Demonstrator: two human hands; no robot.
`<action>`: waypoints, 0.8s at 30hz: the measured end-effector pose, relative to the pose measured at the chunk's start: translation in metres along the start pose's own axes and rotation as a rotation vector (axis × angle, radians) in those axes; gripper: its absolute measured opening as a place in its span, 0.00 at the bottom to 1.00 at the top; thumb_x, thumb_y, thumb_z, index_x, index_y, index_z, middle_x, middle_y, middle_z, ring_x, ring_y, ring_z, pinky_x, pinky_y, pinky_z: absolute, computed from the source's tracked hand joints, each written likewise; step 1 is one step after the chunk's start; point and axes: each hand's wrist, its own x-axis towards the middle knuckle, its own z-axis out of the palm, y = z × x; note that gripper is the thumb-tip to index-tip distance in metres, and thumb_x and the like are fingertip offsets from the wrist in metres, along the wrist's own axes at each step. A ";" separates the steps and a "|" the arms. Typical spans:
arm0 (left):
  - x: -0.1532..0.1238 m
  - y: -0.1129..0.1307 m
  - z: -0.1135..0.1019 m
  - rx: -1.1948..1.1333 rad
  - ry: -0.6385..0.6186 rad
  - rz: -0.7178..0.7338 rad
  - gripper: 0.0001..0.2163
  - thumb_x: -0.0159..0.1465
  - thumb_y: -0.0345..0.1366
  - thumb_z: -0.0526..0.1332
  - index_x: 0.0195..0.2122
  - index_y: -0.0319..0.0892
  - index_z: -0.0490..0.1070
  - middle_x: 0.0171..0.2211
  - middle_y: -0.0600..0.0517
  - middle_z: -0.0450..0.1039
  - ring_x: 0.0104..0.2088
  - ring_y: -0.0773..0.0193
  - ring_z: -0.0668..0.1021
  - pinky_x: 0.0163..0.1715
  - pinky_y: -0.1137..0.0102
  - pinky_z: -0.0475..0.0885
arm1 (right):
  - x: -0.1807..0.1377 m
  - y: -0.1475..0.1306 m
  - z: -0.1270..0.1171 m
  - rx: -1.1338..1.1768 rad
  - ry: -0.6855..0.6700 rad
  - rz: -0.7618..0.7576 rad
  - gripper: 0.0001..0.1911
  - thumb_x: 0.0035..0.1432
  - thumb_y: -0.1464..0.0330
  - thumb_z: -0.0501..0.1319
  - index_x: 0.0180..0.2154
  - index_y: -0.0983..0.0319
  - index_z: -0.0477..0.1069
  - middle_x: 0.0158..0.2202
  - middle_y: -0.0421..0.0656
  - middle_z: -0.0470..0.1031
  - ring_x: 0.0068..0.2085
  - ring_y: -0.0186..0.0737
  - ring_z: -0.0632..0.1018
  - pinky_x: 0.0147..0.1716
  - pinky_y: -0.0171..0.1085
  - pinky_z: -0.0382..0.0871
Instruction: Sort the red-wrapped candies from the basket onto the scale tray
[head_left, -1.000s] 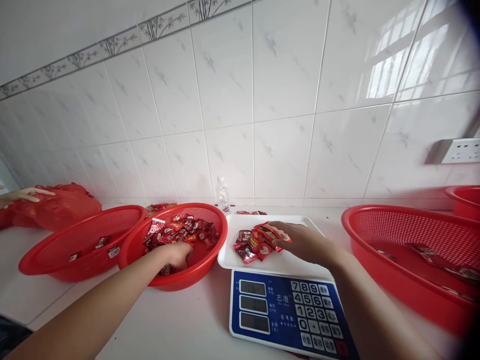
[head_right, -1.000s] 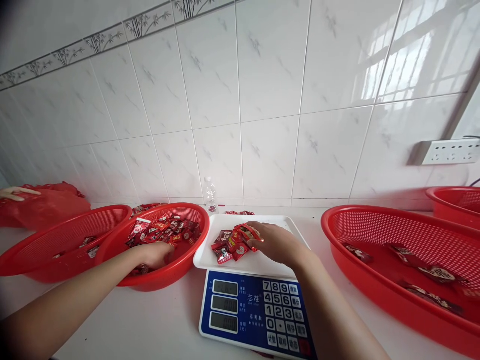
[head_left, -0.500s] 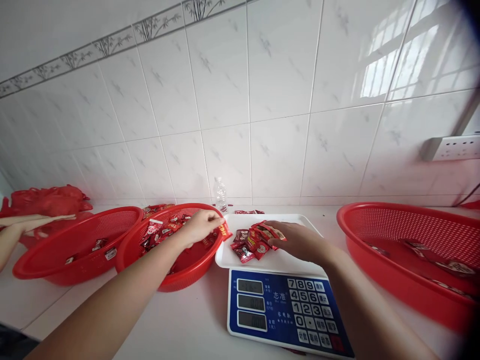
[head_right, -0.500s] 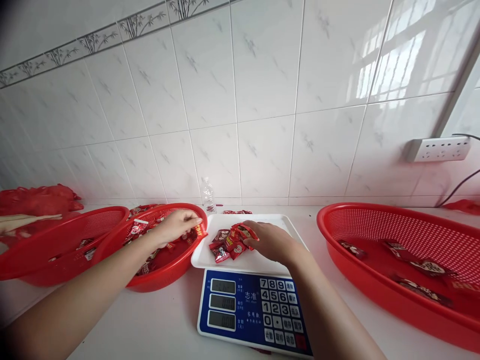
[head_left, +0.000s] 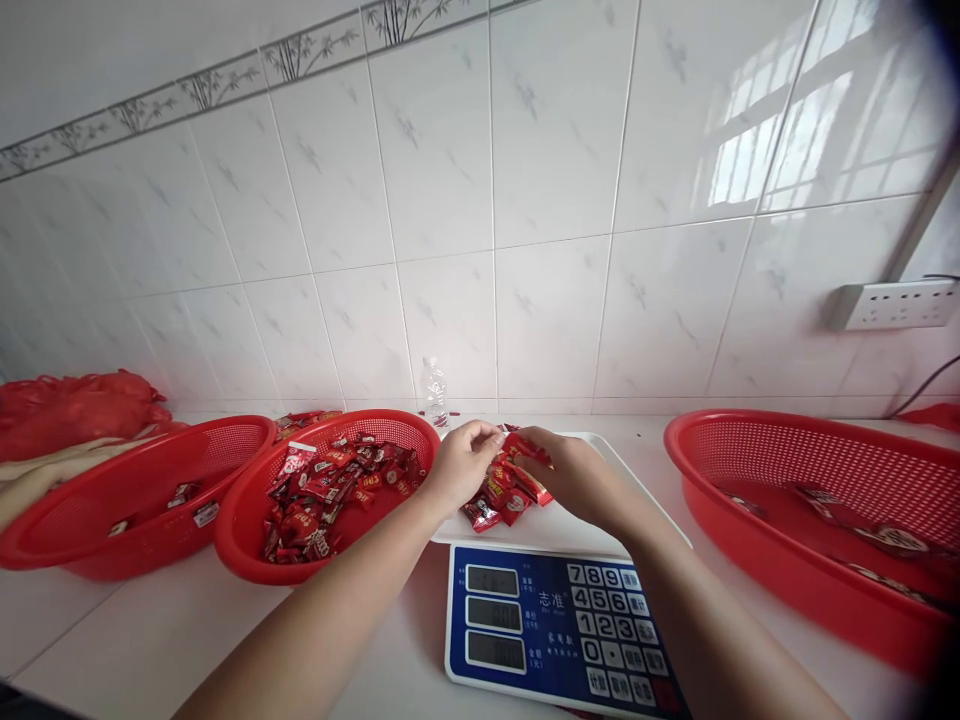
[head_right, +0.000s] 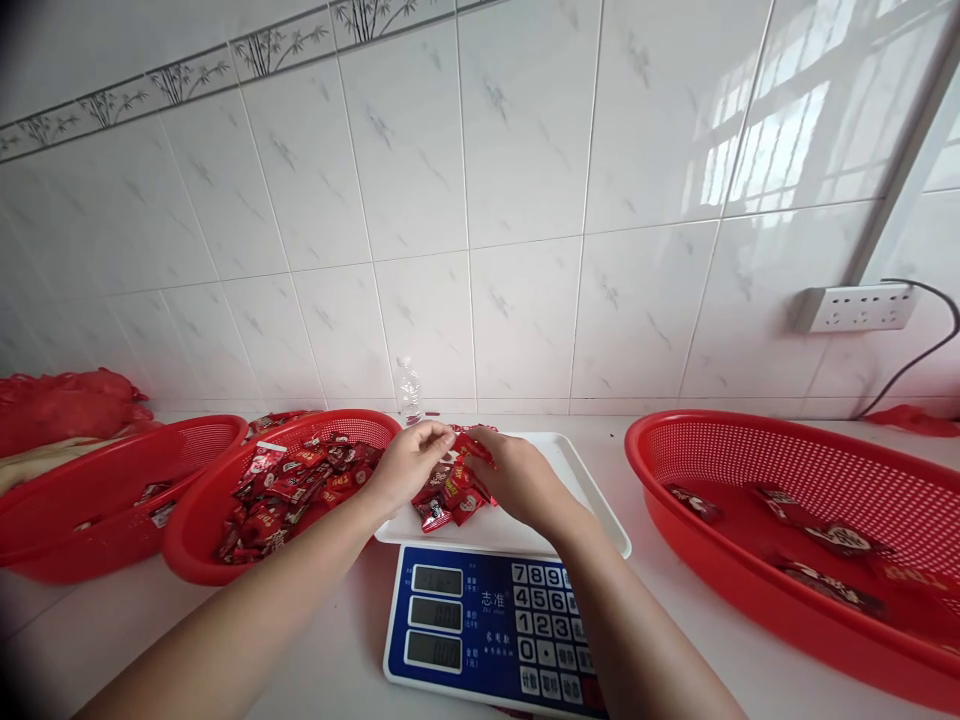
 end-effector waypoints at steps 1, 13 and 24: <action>-0.005 -0.001 -0.002 0.029 0.065 0.068 0.06 0.62 0.37 0.56 0.35 0.40 0.70 0.32 0.51 0.73 0.33 0.65 0.75 0.35 0.70 0.70 | 0.001 -0.001 0.000 0.005 0.026 0.018 0.11 0.60 0.64 0.52 0.43 0.55 0.69 0.32 0.40 0.79 0.30 0.41 0.77 0.28 0.34 0.63; -0.069 -0.031 -0.007 0.458 0.274 0.493 0.08 0.66 0.31 0.53 0.46 0.44 0.65 0.38 0.48 0.73 0.42 0.60 0.75 0.44 0.64 0.71 | 0.008 0.005 0.021 -0.096 -0.033 0.045 0.17 0.62 0.67 0.50 0.52 0.58 0.66 0.48 0.48 0.76 0.47 0.46 0.76 0.39 0.40 0.67; -0.069 -0.042 -0.005 0.664 0.064 0.390 0.14 0.63 0.31 0.54 0.51 0.45 0.65 0.42 0.47 0.75 0.42 0.54 0.76 0.42 0.57 0.73 | 0.004 0.025 0.011 -0.175 -0.260 0.071 0.17 0.61 0.64 0.50 0.48 0.58 0.70 0.45 0.48 0.76 0.45 0.50 0.76 0.41 0.44 0.66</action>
